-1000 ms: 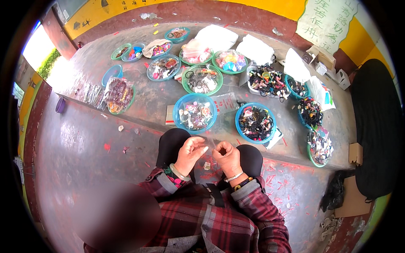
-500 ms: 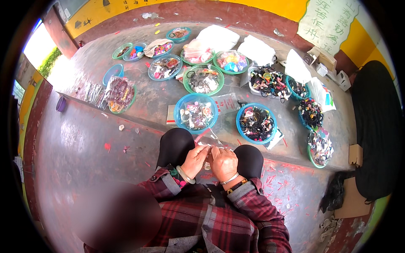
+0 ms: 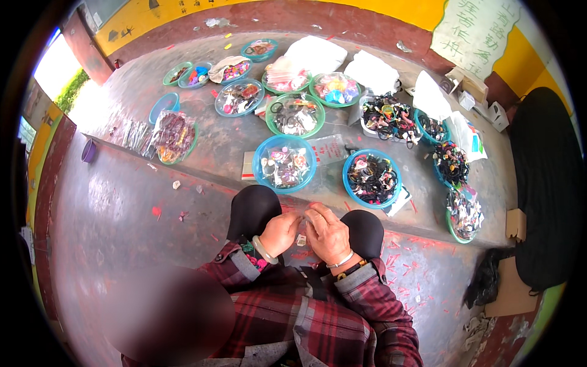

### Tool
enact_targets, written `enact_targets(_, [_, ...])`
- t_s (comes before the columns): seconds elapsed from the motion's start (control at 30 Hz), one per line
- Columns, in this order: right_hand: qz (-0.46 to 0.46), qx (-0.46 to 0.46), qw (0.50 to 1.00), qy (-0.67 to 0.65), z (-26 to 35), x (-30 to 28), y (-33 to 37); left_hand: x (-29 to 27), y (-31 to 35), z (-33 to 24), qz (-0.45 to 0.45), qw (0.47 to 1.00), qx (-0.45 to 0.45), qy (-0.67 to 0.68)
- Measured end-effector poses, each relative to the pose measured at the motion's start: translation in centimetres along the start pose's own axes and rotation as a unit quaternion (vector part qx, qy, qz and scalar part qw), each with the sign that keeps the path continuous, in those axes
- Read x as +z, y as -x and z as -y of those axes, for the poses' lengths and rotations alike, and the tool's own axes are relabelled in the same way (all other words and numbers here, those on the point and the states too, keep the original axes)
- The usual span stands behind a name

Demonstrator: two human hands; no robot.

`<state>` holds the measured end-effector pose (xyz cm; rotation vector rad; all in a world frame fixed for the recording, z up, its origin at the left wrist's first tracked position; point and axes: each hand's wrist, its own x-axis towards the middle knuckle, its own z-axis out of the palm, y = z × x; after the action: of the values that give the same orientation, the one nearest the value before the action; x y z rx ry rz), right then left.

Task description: The person sits on the floor and repeatedly picks up small hair accessories from a blue bowl, places them into clear plastic bags, and sets the filled bags aside. The workspace includes multiple bowls of accessories and stacks of packaging materials.

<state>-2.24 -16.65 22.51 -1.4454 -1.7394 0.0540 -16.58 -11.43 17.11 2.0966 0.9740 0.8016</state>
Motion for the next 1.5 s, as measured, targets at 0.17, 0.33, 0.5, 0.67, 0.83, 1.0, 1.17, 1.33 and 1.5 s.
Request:
enact_targets(0.17, [0.047, 0.042, 0.998, 0.001, -0.8, 0.3, 0.6, -1.1, 0.1, -1.2, -0.024, 0.998, 0.058, -0.012])
enact_targets(0.33, [0.054, 0.242, 0.949, -0.198, -2.7, 1.2, 1.5, -1.4, -0.3, -0.1, -0.024, 0.993, 0.002, 0.112])
enact_targets(0.5, [0.031, 0.401, 0.812, -0.424, -2.4, -0.1, 0.4, -3.4, -0.8, -0.8, 0.061, 0.882, -0.244, 0.4])
enact_targets(0.67, [0.06, 0.386, 0.788, -0.476, -2.4, -0.3, 0.4, -3.5, -0.9, -1.3, 0.032, 0.809, -0.275, 0.518])
enact_targets(0.83, [0.148, 0.429, 0.722, -0.522, -2.4, -1.4, 0.1, -3.2, -0.5, -0.8, 0.017, 0.799, -0.234, 0.553])
enact_targets(1.0, [0.198, 0.425, 0.653, -0.595, -3.1, -2.2, 0.0, -2.8, -0.4, -0.9, 0.03, 0.83, -0.192, 0.522])
enact_targets(1.17, [0.174, 0.434, 0.681, -0.563, -3.6, -1.7, 0.4, -2.6, -0.4, -0.5, 0.032, 0.849, -0.174, 0.498])
enact_targets(1.33, [0.152, 0.445, 0.683, -0.559, -2.8, -1.9, -0.1, -2.2, -0.2, -0.4, 0.009, 0.862, -0.145, 0.486])
enact_targets(1.5, [0.217, 0.425, 0.705, -0.525, -3.2, -2.0, 0.4, -2.8, -0.3, -1.3, 0.036, 0.864, -0.143, 0.481])
